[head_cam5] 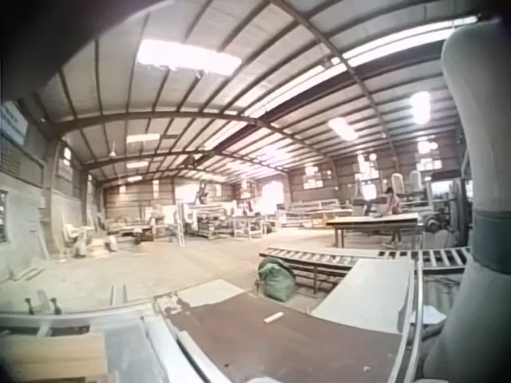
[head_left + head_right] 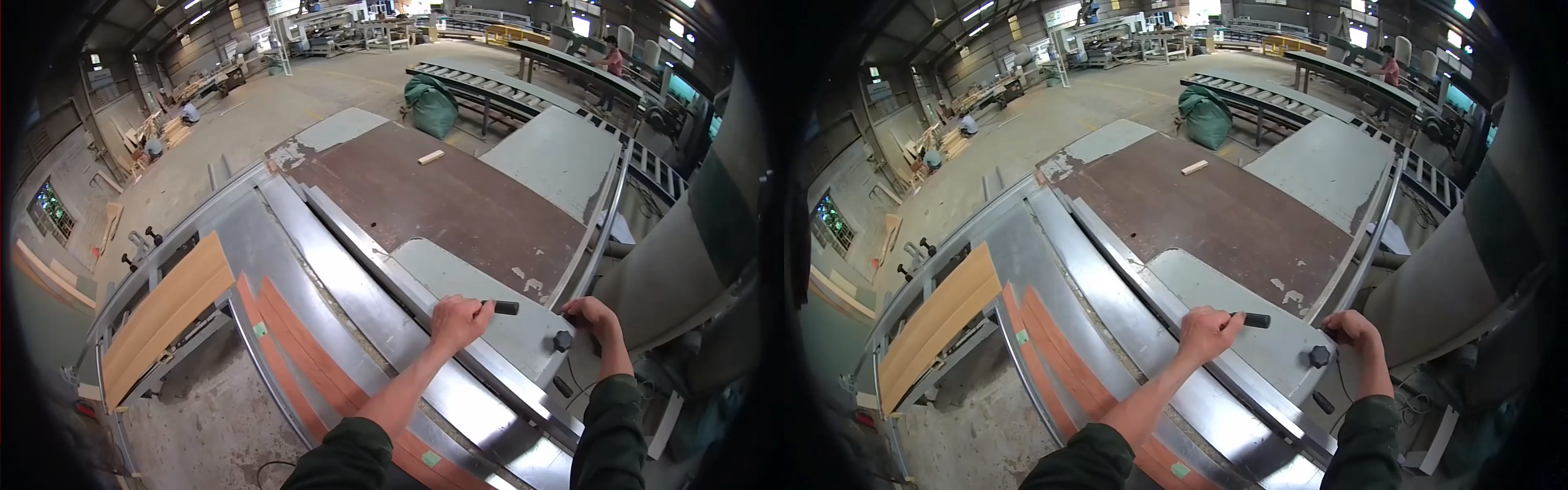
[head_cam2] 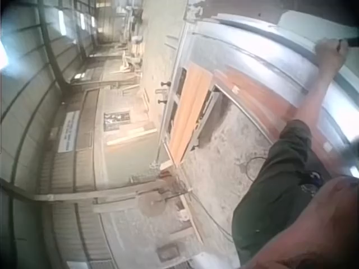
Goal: Operating a sliding table saw to trim and cut wooden strips and panels.
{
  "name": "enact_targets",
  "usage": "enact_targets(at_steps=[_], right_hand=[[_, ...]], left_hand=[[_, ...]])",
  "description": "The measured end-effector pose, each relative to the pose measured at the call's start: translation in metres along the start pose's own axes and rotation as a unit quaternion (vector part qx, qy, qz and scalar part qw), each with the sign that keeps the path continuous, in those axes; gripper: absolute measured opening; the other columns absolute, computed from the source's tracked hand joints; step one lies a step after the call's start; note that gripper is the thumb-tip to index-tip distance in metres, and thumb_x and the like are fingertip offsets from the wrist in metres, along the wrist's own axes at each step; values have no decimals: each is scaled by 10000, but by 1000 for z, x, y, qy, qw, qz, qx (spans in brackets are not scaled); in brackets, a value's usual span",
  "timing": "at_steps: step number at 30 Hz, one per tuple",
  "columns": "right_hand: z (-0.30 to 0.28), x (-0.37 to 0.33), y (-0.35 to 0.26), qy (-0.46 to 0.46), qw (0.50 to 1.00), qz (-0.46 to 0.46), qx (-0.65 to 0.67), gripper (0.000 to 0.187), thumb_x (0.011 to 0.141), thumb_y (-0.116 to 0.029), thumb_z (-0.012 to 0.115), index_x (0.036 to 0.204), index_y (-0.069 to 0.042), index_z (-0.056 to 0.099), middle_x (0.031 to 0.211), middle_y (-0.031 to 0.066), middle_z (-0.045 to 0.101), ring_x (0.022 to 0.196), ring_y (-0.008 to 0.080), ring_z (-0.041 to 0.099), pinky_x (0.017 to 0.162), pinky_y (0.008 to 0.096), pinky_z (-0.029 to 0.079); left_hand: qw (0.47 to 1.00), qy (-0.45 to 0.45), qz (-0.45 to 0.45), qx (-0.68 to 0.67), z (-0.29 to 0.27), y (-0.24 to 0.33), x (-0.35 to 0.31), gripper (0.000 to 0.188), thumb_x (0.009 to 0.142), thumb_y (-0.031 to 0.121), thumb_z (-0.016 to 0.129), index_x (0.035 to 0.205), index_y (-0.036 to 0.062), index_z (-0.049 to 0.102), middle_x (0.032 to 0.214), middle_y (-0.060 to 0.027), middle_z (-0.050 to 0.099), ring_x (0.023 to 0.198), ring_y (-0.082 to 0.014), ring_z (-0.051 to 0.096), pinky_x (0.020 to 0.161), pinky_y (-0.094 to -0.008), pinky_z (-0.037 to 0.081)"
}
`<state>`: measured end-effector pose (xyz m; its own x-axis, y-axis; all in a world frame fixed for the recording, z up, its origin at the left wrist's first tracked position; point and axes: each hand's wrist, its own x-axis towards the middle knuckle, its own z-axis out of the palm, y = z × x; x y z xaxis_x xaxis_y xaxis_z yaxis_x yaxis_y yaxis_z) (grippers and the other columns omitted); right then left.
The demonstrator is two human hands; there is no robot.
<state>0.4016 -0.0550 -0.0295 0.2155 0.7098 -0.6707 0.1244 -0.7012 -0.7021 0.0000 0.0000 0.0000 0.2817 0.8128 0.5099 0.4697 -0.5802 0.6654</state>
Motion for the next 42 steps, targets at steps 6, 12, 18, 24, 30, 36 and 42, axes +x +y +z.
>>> enact_targets(at_steps=[6,12,18,24,30,36,42], right_hand=[[23,-31,7,146,980,-32,-131,373,939,-353,820,1098,-22,754,958,67,740,820,179,692,732,381,572],[47,-44,58,358,922,-128,-71,849,984,-827,511,1072,-6,705,914,105,712,778,256,642,691,436,518],[50,-80,122,-125,987,104,7,1347,846,-1033,-3,1119,34,773,845,99,660,729,211,503,697,302,338],[52,-57,161,-131,985,102,-39,1432,754,-1102,8,1176,64,724,865,50,618,744,193,473,698,317,350],[38,-48,177,-134,984,121,-9,1332,814,-1045,18,1004,67,725,830,117,678,760,222,622,748,355,502],[44,-105,95,-15,995,54,-82,886,1038,-815,421,970,6,746,698,98,706,510,170,591,485,324,415],[51,-111,80,-16,983,63,-171,908,1019,-826,461,895,10,794,609,118,692,495,163,579,492,331,422]], left_hand=[[1000,1,2,27,7,0,0,487,950,348,772,585,65,618,580,-116,596,594,-332,597,609,-476,462],[1000,-8,-7,24,7,3,-3,459,940,351,778,607,66,643,612,-135,617,615,-348,615,613,-487,476],[999,33,14,27,3,-1,7,397,914,309,783,617,72,670,621,-151,617,628,-372,622,619,-500,477],[999,41,3,5,4,-10,1,435,908,258,773,555,71,602,550,-118,587,578,-341,602,645,-478,483],[998,55,10,-9,8,-8,-1,456,919,250,777,554,69,573,538,-115,546,552,-330,565,600,-466,458],[999,49,10,0,7,-6,7,447,926,281,779,573,66,611,580,-127,600,592,-349,607,609,-491,483],[987,120,102,-12,-6,2,-13,305,898,244,786,662,112,646,685,-67,651,744,-295,651,853,-482,491]])
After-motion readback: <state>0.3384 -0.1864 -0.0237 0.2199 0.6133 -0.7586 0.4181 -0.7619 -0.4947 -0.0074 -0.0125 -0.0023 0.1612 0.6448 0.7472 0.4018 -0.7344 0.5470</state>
